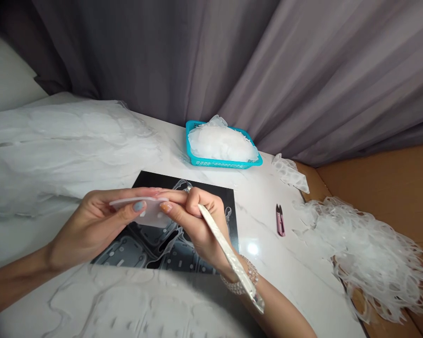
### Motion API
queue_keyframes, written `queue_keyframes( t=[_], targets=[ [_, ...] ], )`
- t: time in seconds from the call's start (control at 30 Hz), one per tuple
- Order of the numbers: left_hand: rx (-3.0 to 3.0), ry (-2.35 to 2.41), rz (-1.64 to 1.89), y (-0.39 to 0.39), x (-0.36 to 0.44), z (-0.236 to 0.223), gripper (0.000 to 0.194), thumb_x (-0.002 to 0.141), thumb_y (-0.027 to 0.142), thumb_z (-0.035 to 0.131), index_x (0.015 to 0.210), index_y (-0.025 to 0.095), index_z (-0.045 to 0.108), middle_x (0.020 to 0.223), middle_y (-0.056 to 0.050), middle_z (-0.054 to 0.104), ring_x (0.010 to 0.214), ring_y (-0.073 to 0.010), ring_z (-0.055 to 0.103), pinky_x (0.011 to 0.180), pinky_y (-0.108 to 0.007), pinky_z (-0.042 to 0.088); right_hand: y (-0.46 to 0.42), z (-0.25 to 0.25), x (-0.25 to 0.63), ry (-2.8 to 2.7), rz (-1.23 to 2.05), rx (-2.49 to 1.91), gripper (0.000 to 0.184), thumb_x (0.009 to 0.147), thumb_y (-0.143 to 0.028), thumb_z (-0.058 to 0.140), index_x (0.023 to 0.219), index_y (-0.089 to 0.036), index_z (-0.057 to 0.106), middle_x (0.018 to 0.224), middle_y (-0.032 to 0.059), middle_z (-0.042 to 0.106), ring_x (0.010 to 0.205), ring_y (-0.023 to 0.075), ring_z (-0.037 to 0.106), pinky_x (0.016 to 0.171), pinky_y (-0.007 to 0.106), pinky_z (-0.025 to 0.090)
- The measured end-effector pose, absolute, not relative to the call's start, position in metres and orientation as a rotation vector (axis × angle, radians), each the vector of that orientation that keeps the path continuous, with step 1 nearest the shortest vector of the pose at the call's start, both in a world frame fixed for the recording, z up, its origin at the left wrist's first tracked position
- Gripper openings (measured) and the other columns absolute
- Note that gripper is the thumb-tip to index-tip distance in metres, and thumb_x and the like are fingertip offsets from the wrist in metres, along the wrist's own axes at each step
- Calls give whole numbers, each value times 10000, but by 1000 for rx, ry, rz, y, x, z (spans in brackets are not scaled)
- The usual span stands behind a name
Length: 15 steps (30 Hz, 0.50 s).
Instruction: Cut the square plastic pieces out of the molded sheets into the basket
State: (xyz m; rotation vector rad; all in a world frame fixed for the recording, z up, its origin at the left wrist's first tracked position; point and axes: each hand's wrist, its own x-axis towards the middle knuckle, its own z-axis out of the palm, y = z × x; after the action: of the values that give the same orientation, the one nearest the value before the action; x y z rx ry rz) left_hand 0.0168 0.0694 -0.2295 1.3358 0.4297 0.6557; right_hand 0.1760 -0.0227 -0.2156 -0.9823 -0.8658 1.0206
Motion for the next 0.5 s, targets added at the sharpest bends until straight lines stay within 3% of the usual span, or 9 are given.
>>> queue_keyframes(
  t=[0.13,0.27,0.37,0.5],
  targets=[
    [1197,516,599,72,18,-233,255,881,374,694,1127,331,750,1147,13,769,1083,-207,700,922,-277,574,-17,-218,174,-805,1055,-1013,508,811,-183,768,592,-216,311,752,7,726,684,131,624,676,281,506],
    [1059,672,517,78,21,-238,546,860,448,695,1378,328,572,1153,-18,767,1144,-244,681,943,-319,586,-7,-226,190,-720,990,-1141,525,741,-263,803,582,-222,304,693,-2,675,657,142,626,625,282,527],
    [1045,724,536,85,24,-245,600,873,476,658,1432,325,500,1282,-50,710,1263,-276,608,1029,-373,554,1,-227,236,-669,742,-1286,495,706,-320,803,598,-231,328,800,32,710,696,190,672,571,312,558],
    [1114,750,512,92,23,-256,558,843,524,661,1359,334,565,1347,-59,669,1233,-309,628,1028,-410,557,16,-210,326,-612,321,-1333,453,714,-334,771,660,-233,333,861,9,695,802,180,676,637,303,587]
  ],
)
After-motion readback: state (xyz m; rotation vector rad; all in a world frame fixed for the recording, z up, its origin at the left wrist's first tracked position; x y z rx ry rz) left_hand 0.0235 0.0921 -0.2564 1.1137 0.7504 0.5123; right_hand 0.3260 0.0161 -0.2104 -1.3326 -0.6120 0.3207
